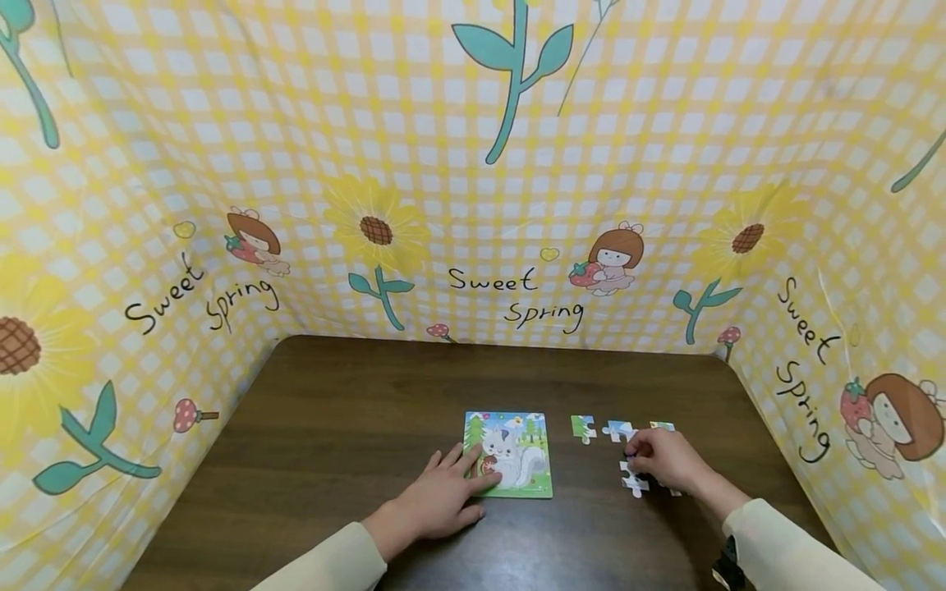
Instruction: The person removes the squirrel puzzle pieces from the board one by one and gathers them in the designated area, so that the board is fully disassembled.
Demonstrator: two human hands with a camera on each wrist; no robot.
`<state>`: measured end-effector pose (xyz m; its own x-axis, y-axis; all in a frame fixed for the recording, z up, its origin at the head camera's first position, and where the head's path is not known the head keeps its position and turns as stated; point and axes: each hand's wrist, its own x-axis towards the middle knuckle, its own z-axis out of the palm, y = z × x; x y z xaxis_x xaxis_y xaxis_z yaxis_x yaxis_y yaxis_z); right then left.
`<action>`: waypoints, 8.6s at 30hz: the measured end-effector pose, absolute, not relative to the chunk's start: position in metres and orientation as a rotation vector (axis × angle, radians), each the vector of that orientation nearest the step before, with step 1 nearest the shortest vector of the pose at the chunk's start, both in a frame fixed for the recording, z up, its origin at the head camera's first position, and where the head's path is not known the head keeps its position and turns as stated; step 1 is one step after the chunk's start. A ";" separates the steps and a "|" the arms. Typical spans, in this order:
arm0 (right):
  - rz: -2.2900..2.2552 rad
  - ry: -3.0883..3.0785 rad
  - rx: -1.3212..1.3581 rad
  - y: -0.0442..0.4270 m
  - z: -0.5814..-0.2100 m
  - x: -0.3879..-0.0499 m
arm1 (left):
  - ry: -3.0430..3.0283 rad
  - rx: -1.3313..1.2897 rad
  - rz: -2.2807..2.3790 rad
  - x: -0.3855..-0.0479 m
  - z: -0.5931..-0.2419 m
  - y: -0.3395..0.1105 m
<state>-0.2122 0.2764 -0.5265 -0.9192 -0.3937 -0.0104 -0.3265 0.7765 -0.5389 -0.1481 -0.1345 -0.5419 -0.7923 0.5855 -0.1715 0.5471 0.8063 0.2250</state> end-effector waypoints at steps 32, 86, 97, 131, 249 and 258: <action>-1.035 2.533 -0.838 0.082 -0.516 -0.235 | 2.748 0.791 0.343 -0.138 -0.541 -0.155; -1.055 2.584 -0.846 0.073 -0.522 -0.232 | 2.760 0.752 0.341 -0.138 -0.545 -0.152; -1.070 2.604 -0.871 0.117 -0.496 -0.233 | 2.754 0.737 0.350 -0.138 -0.547 -0.150; -0.836 2.729 -0.713 0.223 -0.519 -0.216 | 2.746 0.750 0.358 -0.138 -0.546 -0.151; -1.196 2.555 -0.516 0.347 -0.523 -0.150 | 2.758 1.113 0.104 -0.135 -0.545 -0.109; -1.064 2.658 -0.434 0.353 -0.530 -0.146 | 2.765 1.125 0.107 -0.135 -0.545 -0.110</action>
<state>-0.1460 0.3529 -0.5296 -0.9258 -0.3601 -0.1150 -0.1814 0.6901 -0.7006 -0.1351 -0.1099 -0.5455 -0.7063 0.6984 -0.1154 0.6874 0.7157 0.1239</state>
